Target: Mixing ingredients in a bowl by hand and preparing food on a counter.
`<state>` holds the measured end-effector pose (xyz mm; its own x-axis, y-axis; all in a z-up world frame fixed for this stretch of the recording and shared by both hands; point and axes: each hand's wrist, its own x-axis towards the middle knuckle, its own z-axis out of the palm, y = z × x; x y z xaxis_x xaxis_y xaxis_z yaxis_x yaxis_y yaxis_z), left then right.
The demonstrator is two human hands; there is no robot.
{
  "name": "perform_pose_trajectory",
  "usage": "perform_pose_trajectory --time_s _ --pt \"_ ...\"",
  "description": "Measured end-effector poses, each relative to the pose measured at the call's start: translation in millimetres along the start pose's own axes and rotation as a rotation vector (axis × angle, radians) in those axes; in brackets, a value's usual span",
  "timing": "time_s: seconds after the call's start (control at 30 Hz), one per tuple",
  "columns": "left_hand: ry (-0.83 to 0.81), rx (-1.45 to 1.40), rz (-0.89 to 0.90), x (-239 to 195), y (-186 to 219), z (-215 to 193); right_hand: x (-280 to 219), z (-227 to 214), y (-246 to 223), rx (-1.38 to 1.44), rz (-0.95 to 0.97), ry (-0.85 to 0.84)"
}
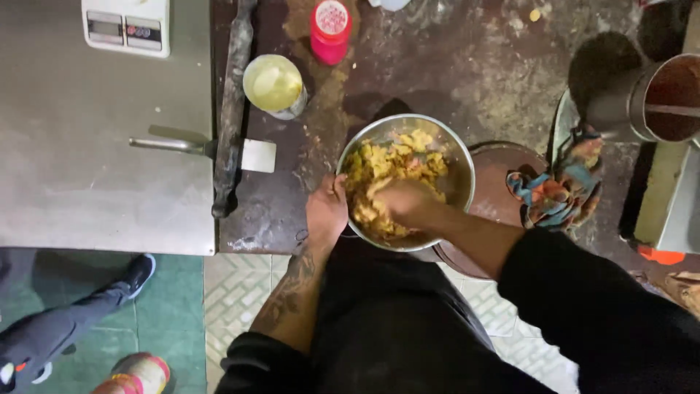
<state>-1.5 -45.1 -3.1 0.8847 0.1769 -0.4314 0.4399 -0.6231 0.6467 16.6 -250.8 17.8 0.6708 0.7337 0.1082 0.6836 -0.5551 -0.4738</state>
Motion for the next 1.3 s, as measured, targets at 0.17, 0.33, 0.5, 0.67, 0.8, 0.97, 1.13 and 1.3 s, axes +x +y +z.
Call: perform_pose_trajectory --time_s 0.17,0.33,0.5,0.67,0.8,0.97,1.13,1.3 --pt "0.094 -0.088 0.171 -6 -17 5 30 -76 1 0.027 0.759 -0.754" --pt "0.013 -0.124 0.136 -6 -7 -5 -9 -38 15 0.381 0.929 -0.433" --pt "0.065 -0.090 0.231 -1 -20 4 -40 -10 -10 0.375 0.565 -0.550" --pt "0.076 -0.033 0.150 -6 -21 5 -48 71 3 -0.215 0.400 -0.383" --pt "0.009 -0.003 0.054 1 -15 -2 -20 66 33 -0.153 0.483 -0.706" --pt "0.059 -0.114 0.115 -6 -19 -1 10 -14 -2 0.779 1.272 -0.333" --pt "0.059 -0.093 0.102 -5 -14 -2 16 10 -38 0.295 0.565 -0.266" --pt "0.033 -0.125 0.123 -17 -19 -9 -5 110 -9 -0.220 0.368 -0.444"
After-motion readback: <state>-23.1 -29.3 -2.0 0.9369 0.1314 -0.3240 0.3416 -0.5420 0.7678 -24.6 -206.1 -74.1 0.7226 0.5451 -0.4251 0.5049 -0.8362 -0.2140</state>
